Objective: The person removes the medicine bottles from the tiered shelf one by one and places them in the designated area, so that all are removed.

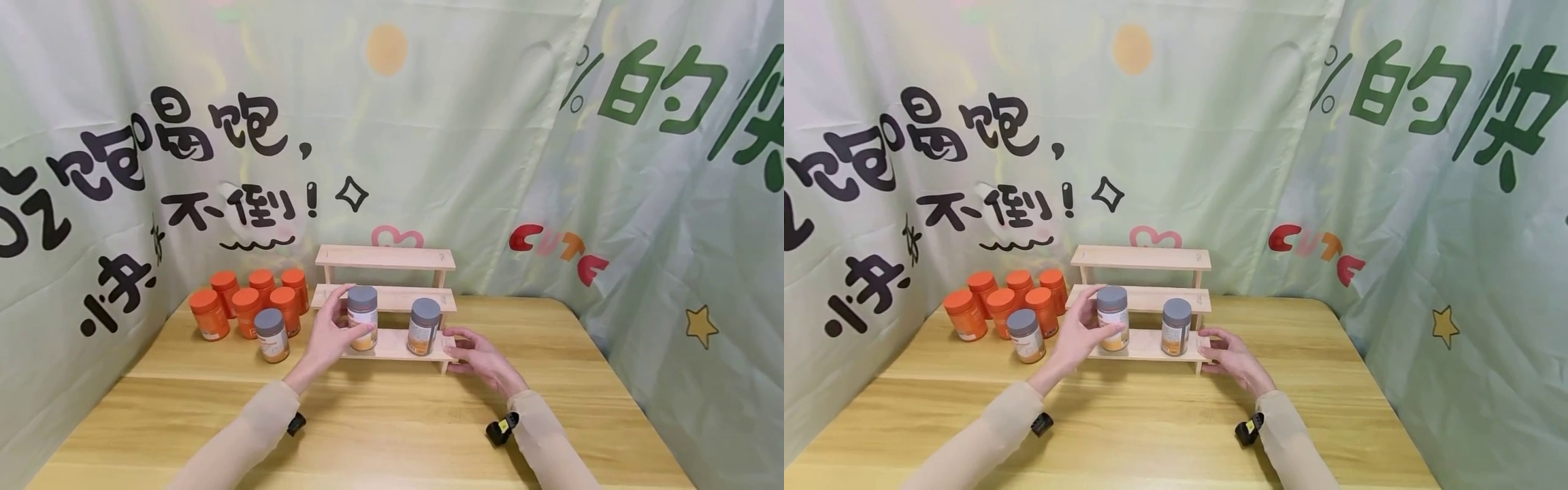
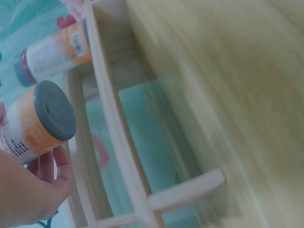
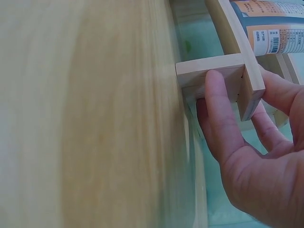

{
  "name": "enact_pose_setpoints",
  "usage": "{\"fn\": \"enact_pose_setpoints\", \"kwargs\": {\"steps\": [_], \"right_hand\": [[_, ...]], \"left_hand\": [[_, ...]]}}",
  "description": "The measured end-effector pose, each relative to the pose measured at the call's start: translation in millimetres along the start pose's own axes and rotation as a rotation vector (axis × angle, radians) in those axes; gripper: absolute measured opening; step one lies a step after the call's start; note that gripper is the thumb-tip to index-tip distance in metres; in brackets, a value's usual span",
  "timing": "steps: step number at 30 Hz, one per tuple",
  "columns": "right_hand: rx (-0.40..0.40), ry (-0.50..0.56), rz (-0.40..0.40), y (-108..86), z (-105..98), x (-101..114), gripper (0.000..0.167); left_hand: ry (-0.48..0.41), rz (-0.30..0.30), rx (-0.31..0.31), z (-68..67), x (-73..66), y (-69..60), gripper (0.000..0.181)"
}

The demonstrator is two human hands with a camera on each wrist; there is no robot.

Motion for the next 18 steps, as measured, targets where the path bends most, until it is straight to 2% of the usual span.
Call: {"fn": "enact_pose_setpoints", "kwargs": {"steps": [8,18], "right_hand": [[-0.022,-0.009,-0.002,0.8,-4,4,0.045],[0.014,-0.028,-0.032,-0.1,-1,2,0.046]], "left_hand": [[0.007,0.044,-0.042,-28.3,-16.4,5.6,0.077],[-0.018,0.087,-0.098,-68.5,-28.7,-0.4,0.074]]}}
Point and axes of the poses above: each hand's wrist, its own y-axis towards the middle knuckle, its own z-axis out of the palm, x = y × z, the point moved 6 cm from there along y, towards the middle knuckle, and after that the axes turned 4 degrees about x, right-handed, at the moved point
